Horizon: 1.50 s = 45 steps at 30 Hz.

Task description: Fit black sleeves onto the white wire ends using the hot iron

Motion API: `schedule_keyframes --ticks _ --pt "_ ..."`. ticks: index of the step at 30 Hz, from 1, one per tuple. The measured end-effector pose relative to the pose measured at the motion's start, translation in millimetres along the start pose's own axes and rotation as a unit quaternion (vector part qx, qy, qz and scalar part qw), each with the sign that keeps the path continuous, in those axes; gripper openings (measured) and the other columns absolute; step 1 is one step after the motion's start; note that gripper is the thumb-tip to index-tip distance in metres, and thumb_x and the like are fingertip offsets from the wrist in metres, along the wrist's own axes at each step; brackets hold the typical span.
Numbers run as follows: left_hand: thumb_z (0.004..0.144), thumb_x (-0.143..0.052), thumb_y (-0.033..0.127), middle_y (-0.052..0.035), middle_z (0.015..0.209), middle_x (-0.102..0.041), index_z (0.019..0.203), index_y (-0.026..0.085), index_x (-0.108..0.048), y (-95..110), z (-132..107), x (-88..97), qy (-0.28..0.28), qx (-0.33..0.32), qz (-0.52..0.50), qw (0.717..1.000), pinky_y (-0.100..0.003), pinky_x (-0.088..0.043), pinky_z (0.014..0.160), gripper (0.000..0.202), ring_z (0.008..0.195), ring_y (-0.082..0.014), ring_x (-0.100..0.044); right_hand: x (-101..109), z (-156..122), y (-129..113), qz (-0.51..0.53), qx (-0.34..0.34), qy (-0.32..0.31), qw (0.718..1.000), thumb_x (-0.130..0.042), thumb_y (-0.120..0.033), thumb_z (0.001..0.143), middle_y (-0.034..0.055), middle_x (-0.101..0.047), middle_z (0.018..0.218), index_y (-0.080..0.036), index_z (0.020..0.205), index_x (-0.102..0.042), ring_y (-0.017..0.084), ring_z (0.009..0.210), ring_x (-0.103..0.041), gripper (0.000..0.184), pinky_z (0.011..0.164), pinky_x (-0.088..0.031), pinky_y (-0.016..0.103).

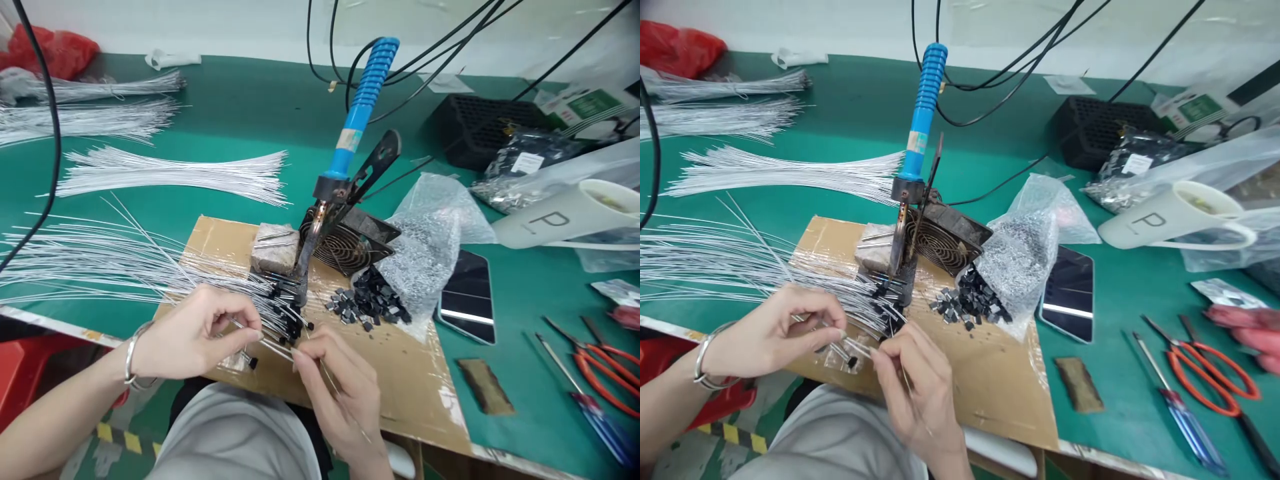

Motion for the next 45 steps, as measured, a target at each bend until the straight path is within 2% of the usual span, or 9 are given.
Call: schedule_keyframes --ticks 6,9,13,16,18,22,29,37,45 --pt "0.102 -0.053 0.023 -0.0010 0.083 -0.071 0.107 0.020 -0.070 13.7 -2.3 -20.9 0.050 -0.059 0.069 0.995 -0.030 -0.044 0.070 0.019 0.071 -0.0163 -0.059 -0.5 -0.3 2.5 -0.063 0.011 0.024 0.998 -0.056 -0.002 0.099 -0.0028 -0.052 0.076 -0.021 0.087 -0.055 0.011 0.069 -0.050 0.022 0.062 -0.041 0.024" --pt "0.102 -0.051 0.020 0.0003 0.074 -0.068 0.100 0.019 -0.068 17.0 1.2 -33.6 0.061 -0.071 0.072 0.993 -0.032 -0.044 0.074 0.017 0.070 -0.0170 -0.055 -2.5 -0.5 4.4 -0.078 0.010 0.027 0.997 -0.057 -0.003 0.099 -0.0023 -0.053 0.076 -0.021 0.087 -0.056 0.012 0.069 -0.051 0.022 0.062 -0.042 0.024" --pt "0.100 -0.056 0.024 -0.0003 0.075 -0.067 0.091 0.020 -0.069 4.5 10.6 -41.5 0.064 -0.008 -0.016 0.998 -0.029 -0.041 0.066 0.016 0.070 -0.0171 -0.053 -3.9 -2.7 9.5 -0.053 -0.020 0.046 0.997 -0.060 -0.005 0.099 -0.0017 -0.057 0.075 -0.021 0.085 -0.061 0.012 0.067 -0.053 0.021 0.061 -0.043 0.025" --pt "0.098 -0.057 0.029 -0.0013 0.077 -0.067 0.087 0.018 -0.067 -5.5 16.6 -42.8 0.063 0.040 -0.125 0.989 -0.026 -0.040 0.060 0.018 0.067 -0.0149 -0.054 4.5 -9.6 25.5 0.029 -0.127 0.138 0.982 -0.060 -0.018 0.104 -0.0023 -0.055 0.068 -0.021 0.073 -0.062 0.012 0.061 -0.052 0.031 0.058 -0.043 0.025" --pt "0.098 -0.058 0.032 -0.0007 0.073 -0.064 0.086 0.017 -0.066 -9.9 19.0 -41.3 0.071 0.066 -0.167 0.981 -0.025 -0.039 0.057 0.020 0.064 -0.0137 -0.052 8.5 -16.5 39.2 0.153 -0.194 0.202 0.948 -0.053 -0.035 0.108 -0.0007 -0.057 0.067 -0.020 0.074 -0.068 0.013 0.059 -0.055 0.041 0.054 -0.045 0.026" --pt "0.093 -0.063 0.034 -0.0003 0.070 -0.063 0.085 0.016 -0.070 -11.4 21.9 -37.1 0.086 0.084 -0.181 0.976 -0.024 -0.035 0.053 0.021 0.059 -0.0119 -0.048 0.6 -20.3 52.1 0.305 -0.252 0.199 0.897 -0.034 -0.057 0.110 0.0049 -0.065 0.071 -0.020 0.092 -0.085 0.016 0.061 -0.063 0.066 0.053 -0.055 0.028" --pt "0.090 -0.066 0.034 -0.0027 0.072 -0.067 0.081 0.016 -0.071 -12.7 25.2 -37.2 0.104 0.096 -0.206 0.968 -0.023 -0.041 0.055 0.020 0.062 -0.0124 -0.053 -15.9 -16.7 41.4 0.231 -0.318 0.178 0.902 -0.076 -0.035 0.094 0.0031 -0.070 0.079 -0.024 0.095 -0.087 0.012 0.061 -0.060 0.016 0.055 -0.050 0.025" --pt "0.092 -0.065 0.034 -0.0014 0.069 -0.065 0.082 0.017 -0.069 -12.8 23.1 -40.0 0.115 0.088 -0.188 0.971 -0.023 -0.038 0.051 0.020 0.058 -0.0118 -0.051 -22.2 -15.5 40.3 0.315 -0.336 0.189 0.867 -0.081 -0.029 0.089 0.0014 -0.070 0.076 -0.025 0.088 -0.087 0.010 0.057 -0.056 0.008 0.052 -0.046 0.023" --pt "0.091 -0.065 0.030 -0.0015 0.069 -0.066 0.077 0.017 -0.068 -8.2 22.2 -38.6 0.129 0.062 -0.175 0.974 -0.023 -0.042 0.053 0.019 0.060 -0.0119 -0.054 -23.2 -17.6 44.1 0.333 -0.330 0.174 0.866 -0.082 -0.034 0.088 0.0010 -0.067 0.072 -0.024 0.087 -0.087 0.010 0.054 -0.055 0.011 0.047 -0.043 0.023"
Point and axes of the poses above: each hand's wrist, its own z-axis towards the middle knuckle, its own x-axis out of the back of the hand, y = z × x, the point moved 6 cm from there along z, towards the middle knuckle
